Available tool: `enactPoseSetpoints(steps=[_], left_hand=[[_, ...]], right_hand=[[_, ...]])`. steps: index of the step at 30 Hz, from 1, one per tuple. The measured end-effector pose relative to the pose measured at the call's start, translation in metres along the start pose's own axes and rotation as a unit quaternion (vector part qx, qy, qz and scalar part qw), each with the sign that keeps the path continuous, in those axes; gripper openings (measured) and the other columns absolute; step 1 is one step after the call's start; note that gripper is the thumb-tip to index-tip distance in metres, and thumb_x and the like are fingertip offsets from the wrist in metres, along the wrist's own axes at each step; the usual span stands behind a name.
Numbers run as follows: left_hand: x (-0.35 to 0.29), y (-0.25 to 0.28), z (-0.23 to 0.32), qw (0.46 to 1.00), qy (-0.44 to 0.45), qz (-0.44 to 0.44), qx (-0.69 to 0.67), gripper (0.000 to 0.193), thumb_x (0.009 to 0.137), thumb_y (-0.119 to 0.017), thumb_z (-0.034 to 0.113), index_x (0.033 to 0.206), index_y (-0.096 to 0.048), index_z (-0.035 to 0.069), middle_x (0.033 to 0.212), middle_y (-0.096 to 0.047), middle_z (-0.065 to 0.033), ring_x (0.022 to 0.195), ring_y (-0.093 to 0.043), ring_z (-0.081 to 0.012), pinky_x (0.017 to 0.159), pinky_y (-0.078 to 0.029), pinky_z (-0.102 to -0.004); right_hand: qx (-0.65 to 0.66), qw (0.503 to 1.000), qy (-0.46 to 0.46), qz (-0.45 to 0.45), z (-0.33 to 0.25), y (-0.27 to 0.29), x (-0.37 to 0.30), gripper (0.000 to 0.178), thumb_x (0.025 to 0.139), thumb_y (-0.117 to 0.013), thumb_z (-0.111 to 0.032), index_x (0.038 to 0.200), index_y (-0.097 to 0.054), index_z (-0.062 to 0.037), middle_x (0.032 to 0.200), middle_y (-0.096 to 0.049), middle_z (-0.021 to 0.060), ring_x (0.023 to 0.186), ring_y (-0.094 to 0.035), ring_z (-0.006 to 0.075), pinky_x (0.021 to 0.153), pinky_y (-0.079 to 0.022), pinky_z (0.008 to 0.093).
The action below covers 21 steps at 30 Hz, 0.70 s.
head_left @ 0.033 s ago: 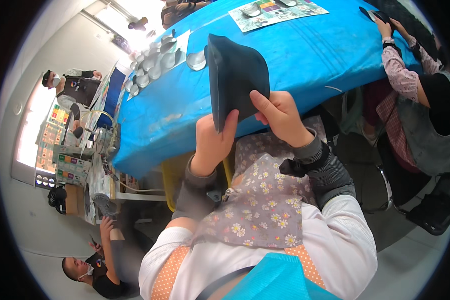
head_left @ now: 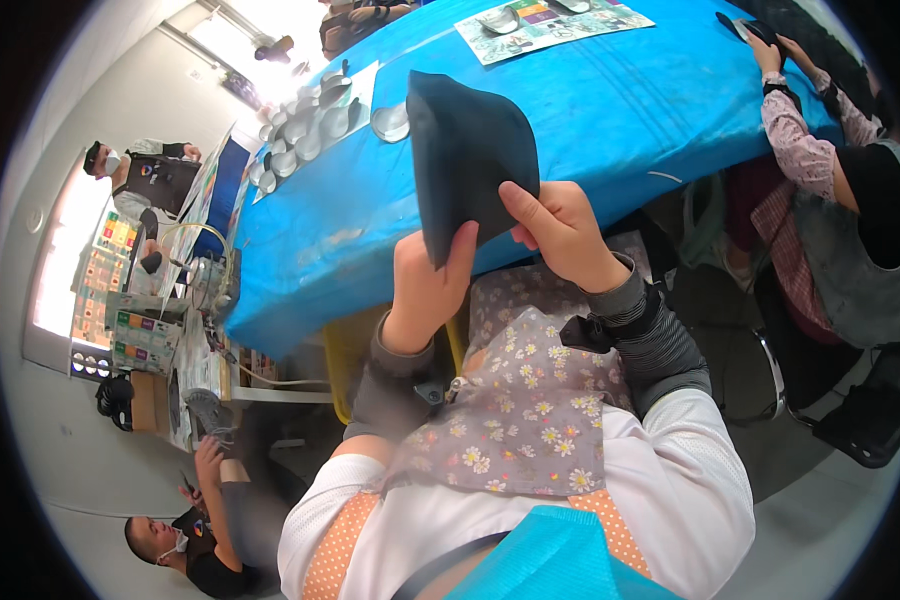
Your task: Inspecting and handling shoe components, specifically a black heel or toe cap piece, at a manufacturing table.
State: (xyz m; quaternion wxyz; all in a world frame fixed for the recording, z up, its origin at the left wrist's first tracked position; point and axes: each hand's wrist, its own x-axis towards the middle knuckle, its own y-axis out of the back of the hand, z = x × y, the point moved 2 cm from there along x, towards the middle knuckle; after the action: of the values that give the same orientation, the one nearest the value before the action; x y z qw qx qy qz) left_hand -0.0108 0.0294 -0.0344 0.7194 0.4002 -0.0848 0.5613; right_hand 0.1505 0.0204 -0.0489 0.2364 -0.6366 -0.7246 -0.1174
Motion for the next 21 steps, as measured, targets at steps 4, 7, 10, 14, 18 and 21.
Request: enactPoseSetpoints(steps=[4, 7, 10, 14, 18, 21], left_hand=[[-0.002, -0.006, 0.009, 0.986, 0.101, 0.021, -0.129, 0.011, 0.090, -0.054, 0.009, 0.084, -0.056, 0.000, 0.054, -0.051, -0.0036, 0.045, -0.048, -0.0108, 0.042, -0.036, -0.0275], [0.000, -0.002, 0.006, 0.987, 0.080, -0.017, -0.138, 0.011, 0.090, -0.053, 0.008, 0.083, -0.054, 0.000, 0.053, -0.050, -0.0024, 0.044, -0.046, -0.0100, 0.042, -0.034, -0.0255], [-0.002, 0.008, 0.005, 0.979, 0.113, -0.068, -0.156, 0.014, 0.090, -0.053, 0.008, 0.079, -0.053, 0.000, 0.052, -0.049, -0.0023, 0.044, -0.045, -0.0098, 0.042, -0.034, -0.0256], [-0.010, 0.015, 0.002, 0.968, 0.150, -0.169, -0.104, 0.023, 0.090, -0.055, 0.011, 0.069, -0.051, 0.000, 0.051, -0.048, -0.0016, 0.044, -0.044, -0.0101, 0.042, -0.035, -0.0269], [-0.011, 0.018, 0.015, 0.954, 0.174, -0.214, -0.115, 0.030, 0.090, -0.057, 0.018, 0.067, -0.050, 0.001, 0.050, -0.047, -0.0008, 0.043, -0.044, -0.0104, 0.043, -0.036, -0.0268], [-0.013, 0.023, 0.017, 0.946, 0.195, -0.227, -0.127, 0.028, 0.091, -0.056, 0.019, 0.068, -0.051, 0.002, 0.050, -0.047, 0.0004, 0.044, -0.044, -0.0095, 0.043, -0.035, -0.0256]], right_hand=[[0.053, 0.996, -0.048, 0.048, 0.007, -0.008, -0.007, 0.043, 0.093, -0.053, -0.033, 0.065, -0.058, -0.0008, 0.053, -0.050, -0.0003, 0.050, -0.043, 0.0053, 0.044, -0.033, 0.0228], [0.083, 0.996, -0.028, -0.005, 0.009, -0.010, -0.004, 0.043, 0.093, -0.054, -0.033, 0.064, -0.058, -0.0003, 0.054, -0.051, 0.0002, 0.050, -0.043, 0.0048, 0.044, -0.033, 0.0231], [0.024, 0.997, -0.048, -0.049, 0.009, 0.002, 0.001, 0.034, 0.092, -0.055, -0.029, 0.075, -0.062, -0.0001, 0.061, -0.056, 0.0006, 0.054, -0.047, 0.0044, 0.047, -0.036, 0.0221], [0.150, 0.985, -0.078, -0.045, 0.004, 0.015, 0.006, 0.029, 0.091, -0.057, -0.027, 0.089, -0.063, 0.0012, 0.076, -0.065, 0.0021, 0.065, -0.057, 0.0063, 0.056, -0.044, 0.0204], [0.161, 0.975, -0.131, -0.083, 0.010, 0.023, 0.004, 0.040, 0.094, -0.050, -0.034, 0.083, -0.064, 0.0020, 0.072, -0.065, 0.0058, 0.057, -0.059, 0.0123, 0.052, -0.046, 0.0223], [0.193, 0.960, -0.179, -0.091, 0.012, 0.022, 0.005, 0.045, 0.095, -0.047, -0.036, 0.079, -0.064, 0.0016, 0.069, -0.064, 0.0079, 0.052, -0.058, 0.0146, 0.049, -0.046, 0.0231]])
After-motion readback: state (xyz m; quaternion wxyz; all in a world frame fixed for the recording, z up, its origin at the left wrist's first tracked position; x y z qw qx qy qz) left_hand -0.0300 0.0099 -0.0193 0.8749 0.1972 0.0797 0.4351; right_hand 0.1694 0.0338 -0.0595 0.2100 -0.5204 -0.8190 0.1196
